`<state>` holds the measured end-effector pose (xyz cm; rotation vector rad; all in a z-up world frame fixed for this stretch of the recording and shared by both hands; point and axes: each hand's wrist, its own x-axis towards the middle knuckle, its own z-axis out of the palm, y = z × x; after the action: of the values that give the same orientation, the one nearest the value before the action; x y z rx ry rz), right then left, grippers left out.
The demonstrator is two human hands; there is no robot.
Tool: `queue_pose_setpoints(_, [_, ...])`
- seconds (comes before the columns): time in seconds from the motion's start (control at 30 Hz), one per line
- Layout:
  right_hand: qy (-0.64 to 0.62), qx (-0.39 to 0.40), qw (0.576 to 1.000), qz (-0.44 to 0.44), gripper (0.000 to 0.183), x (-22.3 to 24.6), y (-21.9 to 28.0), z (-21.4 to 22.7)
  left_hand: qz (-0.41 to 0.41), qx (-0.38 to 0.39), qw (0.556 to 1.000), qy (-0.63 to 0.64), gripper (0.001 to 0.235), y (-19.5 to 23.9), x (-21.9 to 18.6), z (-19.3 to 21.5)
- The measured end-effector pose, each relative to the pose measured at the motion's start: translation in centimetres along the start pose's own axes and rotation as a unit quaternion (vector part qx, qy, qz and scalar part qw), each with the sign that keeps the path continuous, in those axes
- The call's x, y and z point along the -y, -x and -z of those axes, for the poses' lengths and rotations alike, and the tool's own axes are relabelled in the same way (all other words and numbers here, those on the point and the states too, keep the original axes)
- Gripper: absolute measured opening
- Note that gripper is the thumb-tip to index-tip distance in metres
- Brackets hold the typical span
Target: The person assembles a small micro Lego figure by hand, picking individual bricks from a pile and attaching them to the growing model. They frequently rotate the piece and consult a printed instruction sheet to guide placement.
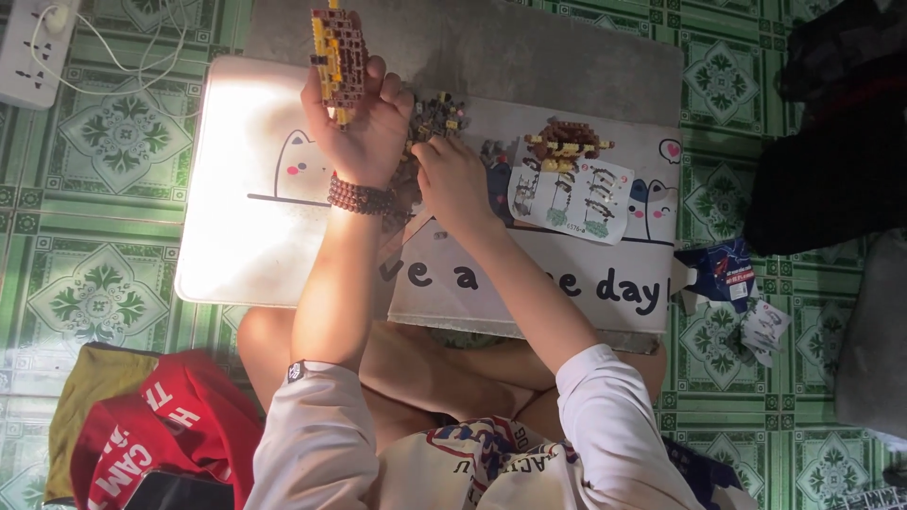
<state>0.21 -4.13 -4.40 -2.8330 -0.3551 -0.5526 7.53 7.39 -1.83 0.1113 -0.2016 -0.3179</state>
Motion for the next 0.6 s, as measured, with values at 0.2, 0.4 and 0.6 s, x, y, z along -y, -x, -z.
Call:
queue_pose_setpoints(0.2, [-0.011,-0.049,0.998,0.042,0.018,-0.1,0.3,0.0,-0.023,-0.002,1.000,0.015,0.061,0.1,-0.3,-0.5])
queue_pose_setpoints(0.4, [-0.133,-0.038,0.985,0.102,0.008,-0.6,1.9,1.2,0.000,-0.031,0.999,0.008,0.060,0.4,0.2,-1.2])
queue_pose_setpoints(0.6, [-0.095,-0.033,0.987,0.124,0.023,0.1,2.8,3.4,0.019,-0.015,1.000,-0.014,0.066,0.7,0.4,-1.4])
